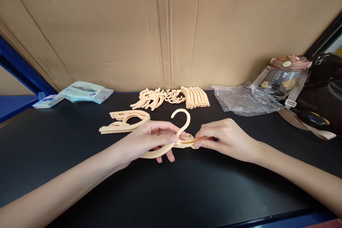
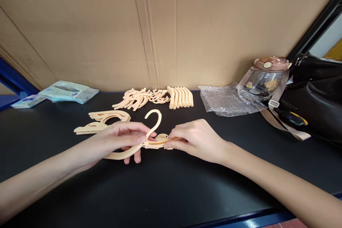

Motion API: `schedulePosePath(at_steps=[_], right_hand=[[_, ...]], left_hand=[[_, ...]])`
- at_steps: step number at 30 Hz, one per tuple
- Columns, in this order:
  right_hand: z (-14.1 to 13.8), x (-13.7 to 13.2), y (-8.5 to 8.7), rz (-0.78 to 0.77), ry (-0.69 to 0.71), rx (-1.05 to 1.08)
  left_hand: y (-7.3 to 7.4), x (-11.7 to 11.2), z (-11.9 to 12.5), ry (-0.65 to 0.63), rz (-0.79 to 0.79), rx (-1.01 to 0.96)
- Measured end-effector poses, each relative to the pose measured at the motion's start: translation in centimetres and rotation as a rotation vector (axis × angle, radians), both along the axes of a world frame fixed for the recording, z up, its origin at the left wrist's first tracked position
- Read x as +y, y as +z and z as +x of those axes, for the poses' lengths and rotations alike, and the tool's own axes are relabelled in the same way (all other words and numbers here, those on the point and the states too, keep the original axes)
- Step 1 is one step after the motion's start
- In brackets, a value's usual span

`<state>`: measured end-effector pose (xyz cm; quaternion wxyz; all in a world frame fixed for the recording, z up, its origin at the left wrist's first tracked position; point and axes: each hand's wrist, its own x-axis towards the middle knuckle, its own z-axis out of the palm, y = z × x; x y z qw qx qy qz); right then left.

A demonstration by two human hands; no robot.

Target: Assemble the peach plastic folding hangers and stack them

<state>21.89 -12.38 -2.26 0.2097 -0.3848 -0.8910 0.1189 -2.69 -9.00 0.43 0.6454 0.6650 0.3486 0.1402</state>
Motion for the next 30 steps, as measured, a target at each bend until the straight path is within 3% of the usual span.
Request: schedulePosePath(at_steps=[14,26,30], right_hand=[[-0.1,-0.4,0.5,0.012,-0.012,-0.036],[-0.2,-0.1,0.8,-0.056,-0.091,-0.057],[-0.1,0.0,0.7,-0.108,-0.141,-0.037]], left_hand=[[0.2,-1.7,0.6,0.112,0.295,0.061],[-1.0,-1.4,0.4,0.189,0.343,0.083],[-1.2,-1.5,0.6,0.178,0.425,0.155]])
